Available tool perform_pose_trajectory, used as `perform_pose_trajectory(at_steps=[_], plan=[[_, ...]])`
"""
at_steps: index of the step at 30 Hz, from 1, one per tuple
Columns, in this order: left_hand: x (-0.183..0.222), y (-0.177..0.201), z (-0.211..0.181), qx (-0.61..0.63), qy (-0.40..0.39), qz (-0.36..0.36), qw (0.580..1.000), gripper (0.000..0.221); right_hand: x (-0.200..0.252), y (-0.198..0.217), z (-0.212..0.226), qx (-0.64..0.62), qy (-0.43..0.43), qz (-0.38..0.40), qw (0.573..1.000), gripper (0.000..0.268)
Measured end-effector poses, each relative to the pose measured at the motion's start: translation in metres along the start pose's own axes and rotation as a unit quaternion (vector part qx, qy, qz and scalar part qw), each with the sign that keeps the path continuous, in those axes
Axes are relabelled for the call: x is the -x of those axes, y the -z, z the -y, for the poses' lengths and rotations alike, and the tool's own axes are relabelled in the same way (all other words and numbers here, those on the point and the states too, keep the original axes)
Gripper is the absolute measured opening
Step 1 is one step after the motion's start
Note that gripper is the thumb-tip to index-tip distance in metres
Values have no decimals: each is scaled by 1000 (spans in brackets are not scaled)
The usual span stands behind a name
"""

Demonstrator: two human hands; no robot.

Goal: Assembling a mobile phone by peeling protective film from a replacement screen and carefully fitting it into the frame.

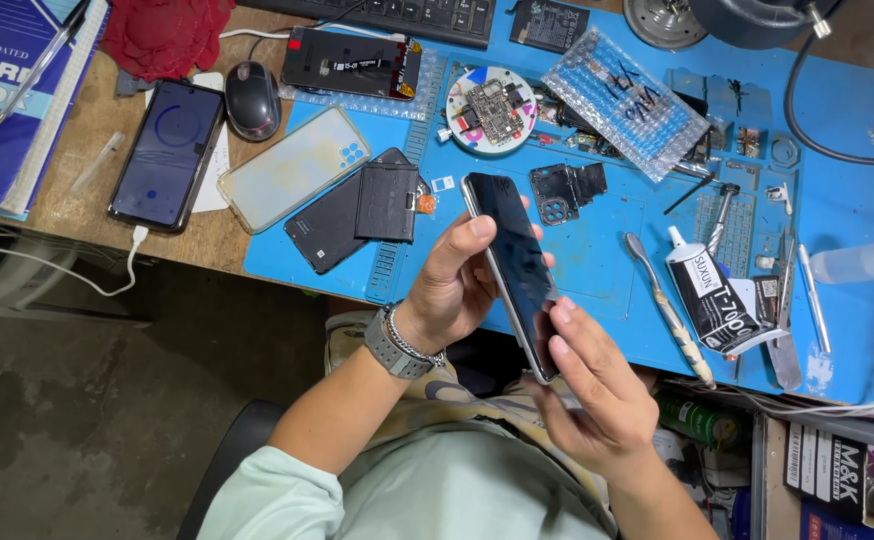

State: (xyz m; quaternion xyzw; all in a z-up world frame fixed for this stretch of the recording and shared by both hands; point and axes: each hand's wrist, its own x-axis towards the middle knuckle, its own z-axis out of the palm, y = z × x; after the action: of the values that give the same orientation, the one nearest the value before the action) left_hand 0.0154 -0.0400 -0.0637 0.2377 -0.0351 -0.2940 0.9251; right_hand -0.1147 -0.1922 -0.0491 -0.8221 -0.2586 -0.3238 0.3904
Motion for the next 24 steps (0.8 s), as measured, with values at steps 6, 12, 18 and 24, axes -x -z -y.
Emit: perform_pose_trajectory(at_steps=[6, 12, 18, 24], plan=[[0, -7, 7, 60, 17, -46, 997, 54, -7, -2, -3, 38, 19, -48, 998, 31], [3, -7, 6, 91, -5, 8, 996, 59, -14, 2, -2, 50, 32, -26, 998, 30], [4, -6, 4, 109, 3, 56, 992, 61, -22, 7, 2, 52, 31, 0, 998, 29], [3, -3, 3, 128, 9, 79, 989, 63, -29, 11, 8, 53, 40, 6, 998, 26]])
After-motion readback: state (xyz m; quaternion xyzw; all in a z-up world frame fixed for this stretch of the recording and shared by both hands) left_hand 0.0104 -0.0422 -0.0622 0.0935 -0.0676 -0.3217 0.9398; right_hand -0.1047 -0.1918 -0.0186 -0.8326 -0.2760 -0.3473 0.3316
